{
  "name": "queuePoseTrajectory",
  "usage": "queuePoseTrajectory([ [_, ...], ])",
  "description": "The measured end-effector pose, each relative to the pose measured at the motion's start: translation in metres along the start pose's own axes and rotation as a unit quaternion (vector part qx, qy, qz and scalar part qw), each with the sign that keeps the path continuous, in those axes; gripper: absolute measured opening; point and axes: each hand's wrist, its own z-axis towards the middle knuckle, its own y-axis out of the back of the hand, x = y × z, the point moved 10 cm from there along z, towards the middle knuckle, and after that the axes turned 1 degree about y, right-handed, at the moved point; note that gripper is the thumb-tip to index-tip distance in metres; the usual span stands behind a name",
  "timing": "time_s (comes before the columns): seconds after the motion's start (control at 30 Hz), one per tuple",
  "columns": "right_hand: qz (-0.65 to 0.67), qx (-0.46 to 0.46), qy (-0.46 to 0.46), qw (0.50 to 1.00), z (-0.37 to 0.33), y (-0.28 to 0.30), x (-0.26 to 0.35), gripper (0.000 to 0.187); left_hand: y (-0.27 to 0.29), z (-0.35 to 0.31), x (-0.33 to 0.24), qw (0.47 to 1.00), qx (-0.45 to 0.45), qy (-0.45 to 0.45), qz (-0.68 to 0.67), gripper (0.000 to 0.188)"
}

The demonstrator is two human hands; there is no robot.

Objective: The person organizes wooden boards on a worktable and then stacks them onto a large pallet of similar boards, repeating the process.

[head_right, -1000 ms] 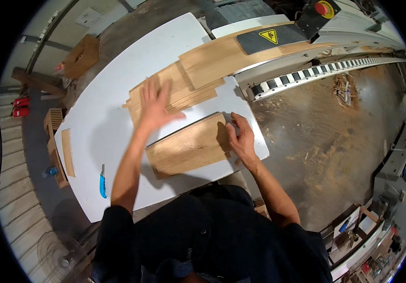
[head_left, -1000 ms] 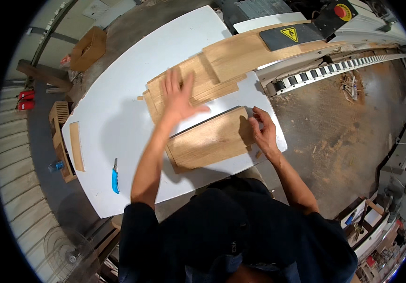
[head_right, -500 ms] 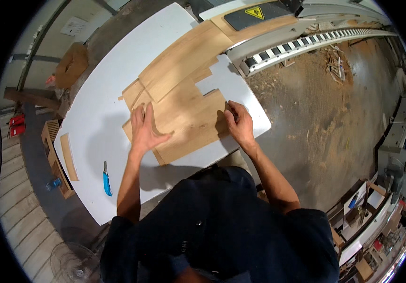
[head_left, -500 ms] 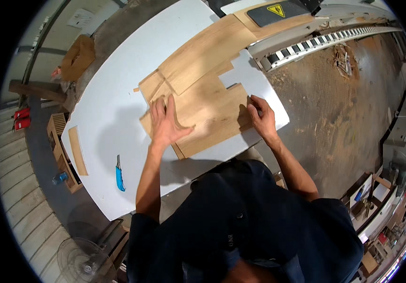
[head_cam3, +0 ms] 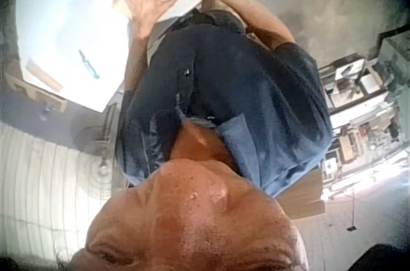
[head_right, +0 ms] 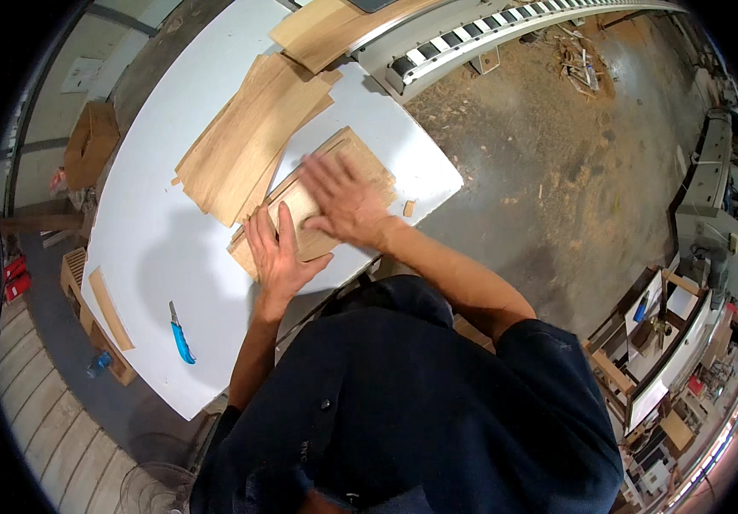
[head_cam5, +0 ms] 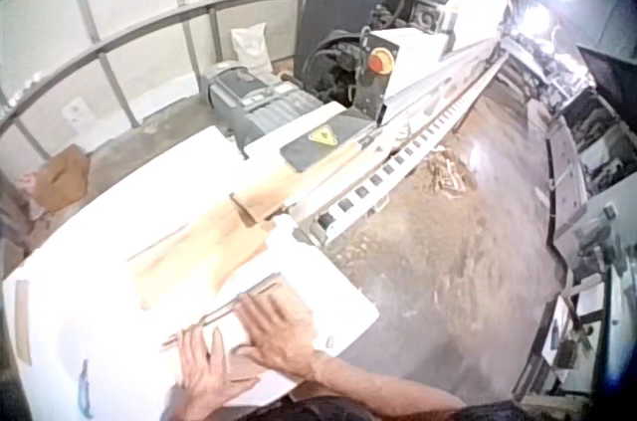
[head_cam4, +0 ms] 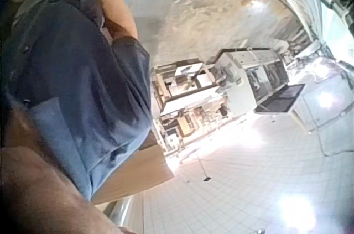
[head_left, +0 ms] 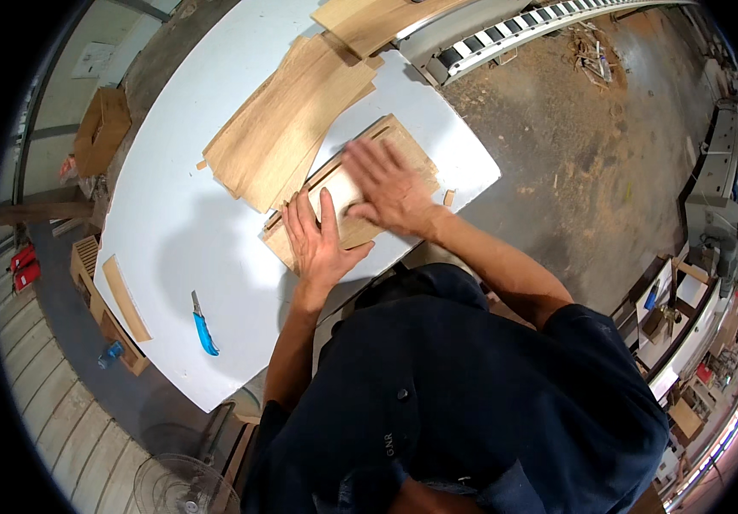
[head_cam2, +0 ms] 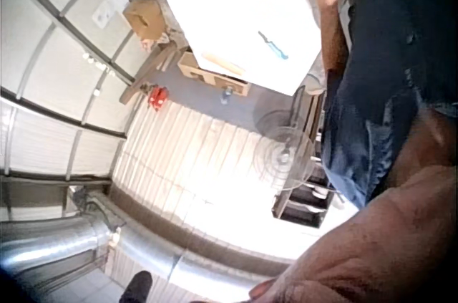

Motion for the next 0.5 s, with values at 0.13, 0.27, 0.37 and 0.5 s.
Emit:
queuePoseTrajectory([
  [0.13,-0.015,-0.018,-0.205,0.978,-0.019,0.007,-0.100,0.079,0.003,0.003,-0.011,1.000,-0.007,0.003,-0.006,0.116],
  [0.27,-0.004,-0.115,-0.205,0.972,-0.032,0.029,-0.141,0.074,0.001,0.002,-0.014,1.000,-0.008,-0.003,-0.018,0.114],
  [0.37,0.115,-0.155,-0.091,0.977,-0.008,0.056,-0.065,0.074,-0.002,-0.004,-0.019,1.000,0.001,0.013,-0.008,0.111],
  [0.5,0.096,-0.040,0.007,0.995,0.000,0.024,0.002,0.080,-0.017,-0.005,-0.034,0.996,0.052,0.055,-0.037,0.103],
])
